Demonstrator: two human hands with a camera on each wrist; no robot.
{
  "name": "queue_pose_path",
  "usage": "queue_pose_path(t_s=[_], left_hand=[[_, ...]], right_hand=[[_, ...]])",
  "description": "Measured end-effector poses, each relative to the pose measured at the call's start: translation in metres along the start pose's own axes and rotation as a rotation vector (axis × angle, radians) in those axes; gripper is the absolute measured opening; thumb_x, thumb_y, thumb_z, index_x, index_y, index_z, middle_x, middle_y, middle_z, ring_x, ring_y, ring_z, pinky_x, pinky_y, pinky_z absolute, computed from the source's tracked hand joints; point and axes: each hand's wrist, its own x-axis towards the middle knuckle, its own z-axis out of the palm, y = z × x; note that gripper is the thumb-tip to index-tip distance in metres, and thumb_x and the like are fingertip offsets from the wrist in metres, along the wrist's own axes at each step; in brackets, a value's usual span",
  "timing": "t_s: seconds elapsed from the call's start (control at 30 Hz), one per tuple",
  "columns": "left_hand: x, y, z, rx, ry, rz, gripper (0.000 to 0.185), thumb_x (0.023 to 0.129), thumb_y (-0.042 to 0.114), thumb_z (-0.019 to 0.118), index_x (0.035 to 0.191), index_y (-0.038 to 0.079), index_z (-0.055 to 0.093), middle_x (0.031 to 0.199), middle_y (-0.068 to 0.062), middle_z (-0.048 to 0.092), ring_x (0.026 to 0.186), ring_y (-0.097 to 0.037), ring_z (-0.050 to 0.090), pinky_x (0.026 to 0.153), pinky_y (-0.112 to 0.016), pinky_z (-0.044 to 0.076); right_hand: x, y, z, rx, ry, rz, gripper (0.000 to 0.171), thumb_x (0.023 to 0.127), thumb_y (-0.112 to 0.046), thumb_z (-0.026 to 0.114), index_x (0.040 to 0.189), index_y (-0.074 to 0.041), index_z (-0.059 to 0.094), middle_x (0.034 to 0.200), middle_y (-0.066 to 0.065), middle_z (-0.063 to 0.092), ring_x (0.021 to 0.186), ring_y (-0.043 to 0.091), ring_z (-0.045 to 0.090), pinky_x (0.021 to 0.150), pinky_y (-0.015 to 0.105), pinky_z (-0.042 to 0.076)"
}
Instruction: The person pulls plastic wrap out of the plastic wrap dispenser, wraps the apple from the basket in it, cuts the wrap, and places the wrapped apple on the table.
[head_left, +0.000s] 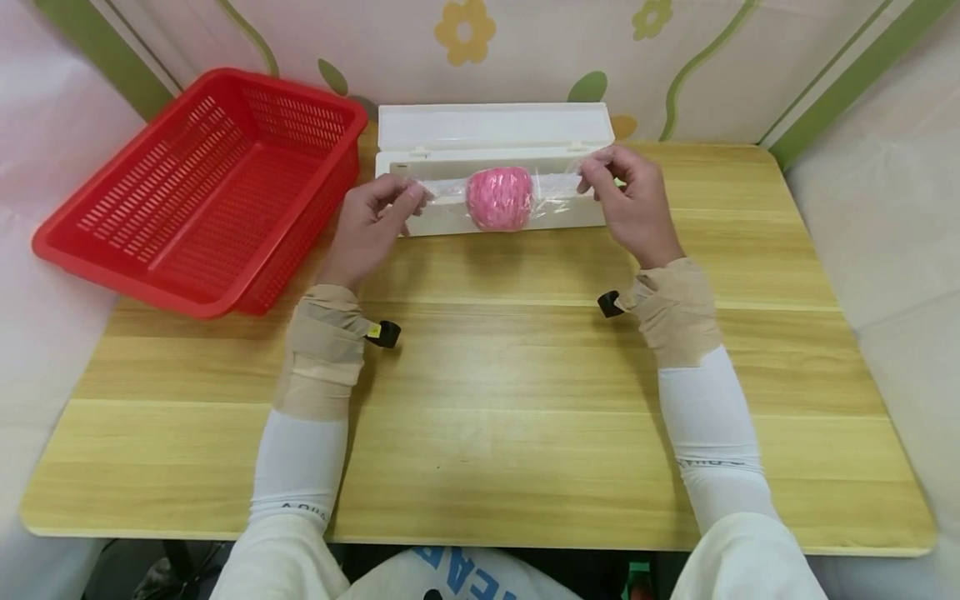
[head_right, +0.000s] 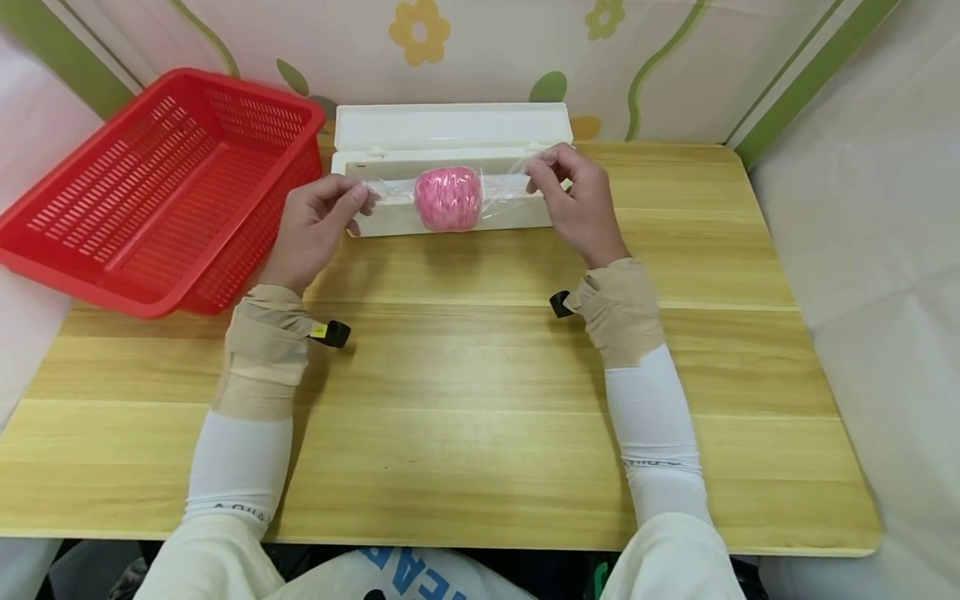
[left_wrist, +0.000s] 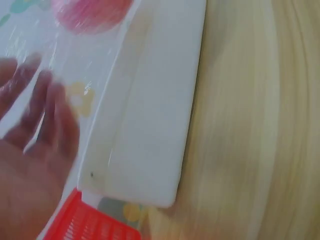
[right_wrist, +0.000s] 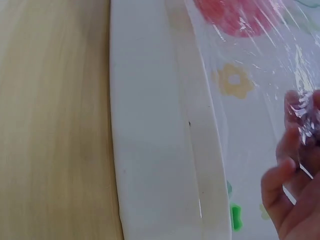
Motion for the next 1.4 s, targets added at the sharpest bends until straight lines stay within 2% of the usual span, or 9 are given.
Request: queue_pose_path(t_s=[0.17, 0.33, 0.47, 0.63, 0.77, 0.93, 1.1, 1.2, 1.4], left_hand=[[0.001, 0.004, 0.009, 0.082, 0.126, 0.033, 0.029, 0.105, 0.028, 0.065, 0.103, 0.002, 0.078, 0.089, 0.01, 0.063, 0.081, -0.013, 0.048, 0.068, -0.025, 0.036], [0.003, 0.001, 0.017, 0.048, 0.158, 0.05, 0.026, 0.104, 0.023, 0.066, 0.1, 0.0, 0.077, 0.083, 0.012, 0.056, 0.071, -0.011, 0.038, 0.063, -0.024, 0.027], [0.003, -0.003, 0.019, 0.026, 0.133, 0.043, 0.025, 0.104, 0.019, 0.064, 0.1, -0.003, 0.076, 0.082, 0.013, 0.058, 0.07, -0.01, 0.037, 0.064, -0.024, 0.026], [0.003, -0.006, 0.019, 0.011, 0.12, 0.054, 0.026, 0.106, 0.02, 0.063, 0.1, -0.002, 0.075, 0.083, 0.011, 0.059, 0.074, -0.012, 0.037, 0.068, -0.025, 0.028], [0.005, -0.007, 0.02, 0.006, 0.191, 0.079, 0.027, 0.106, 0.022, 0.063, 0.1, -0.003, 0.074, 0.081, 0.011, 0.058, 0.077, -0.012, 0.039, 0.072, -0.025, 0.029], [0.013, -0.008, 0.024, 0.044, 0.303, 0.17, 0.03, 0.107, 0.021, 0.061, 0.095, -0.004, 0.073, 0.076, 0.017, 0.058, 0.081, -0.006, 0.043, 0.077, -0.021, 0.031], [0.023, -0.003, 0.025, 0.082, 0.362, 0.234, 0.03, 0.107, 0.021, 0.06, 0.09, -0.002, 0.071, 0.075, 0.02, 0.055, 0.087, -0.001, 0.044, 0.078, -0.021, 0.029], [0.029, 0.002, 0.024, 0.073, 0.387, 0.257, 0.029, 0.106, 0.019, 0.06, 0.088, -0.002, 0.07, 0.074, 0.018, 0.054, 0.084, -0.002, 0.046, 0.085, -0.019, 0.031], [0.045, 0.012, 0.02, 0.053, 0.431, 0.272, 0.028, 0.105, 0.013, 0.06, 0.088, -0.007, 0.069, 0.071, 0.019, 0.053, 0.075, -0.003, 0.045, 0.083, -0.022, 0.033]], right_hand=[[-0.003, -0.002, 0.005, -0.046, 0.037, -0.003, 0.035, 0.11, -0.019, 0.045, 0.083, -0.01, 0.064, 0.071, -0.007, 0.06, 0.067, 0.018, 0.046, 0.064, 0.028, 0.034], [-0.004, 0.002, 0.009, -0.108, 0.095, -0.055, 0.04, 0.112, -0.027, 0.049, 0.082, -0.003, 0.06, 0.069, -0.009, 0.058, 0.063, 0.011, 0.045, 0.059, 0.026, 0.031], [-0.006, 0.005, 0.012, -0.151, 0.144, -0.107, 0.041, 0.111, -0.026, 0.054, 0.084, 0.005, 0.06, 0.069, -0.009, 0.057, 0.065, 0.007, 0.052, 0.06, 0.023, 0.036], [-0.005, 0.007, 0.015, -0.198, 0.207, -0.135, 0.04, 0.111, -0.024, 0.055, 0.084, 0.006, 0.06, 0.07, -0.008, 0.056, 0.063, 0.003, 0.05, 0.06, 0.021, 0.036], [-0.001, 0.01, 0.017, -0.225, 0.266, -0.179, 0.039, 0.111, -0.024, 0.056, 0.081, 0.001, 0.059, 0.062, -0.015, 0.052, 0.056, -0.001, 0.046, 0.053, 0.02, 0.031], [0.006, 0.013, 0.018, -0.25, 0.316, -0.248, 0.038, 0.111, -0.024, 0.056, 0.078, -0.003, 0.059, 0.057, -0.028, 0.045, 0.05, -0.008, 0.043, 0.048, 0.017, 0.028], [0.013, 0.007, 0.021, -0.258, 0.357, -0.235, 0.039, 0.11, -0.023, 0.057, 0.079, 0.002, 0.058, 0.057, -0.027, 0.044, 0.052, -0.009, 0.044, 0.051, 0.02, 0.029], [0.02, 0.002, 0.024, -0.291, 0.392, -0.218, 0.039, 0.11, -0.024, 0.058, 0.074, -0.007, 0.056, 0.058, -0.026, 0.043, 0.052, -0.01, 0.042, 0.052, 0.02, 0.027], [0.034, -0.007, 0.026, -0.37, 0.447, -0.206, 0.038, 0.109, -0.026, 0.056, 0.072, -0.028, 0.048, 0.065, -0.025, 0.04, 0.057, -0.009, 0.034, 0.057, 0.022, 0.022]])
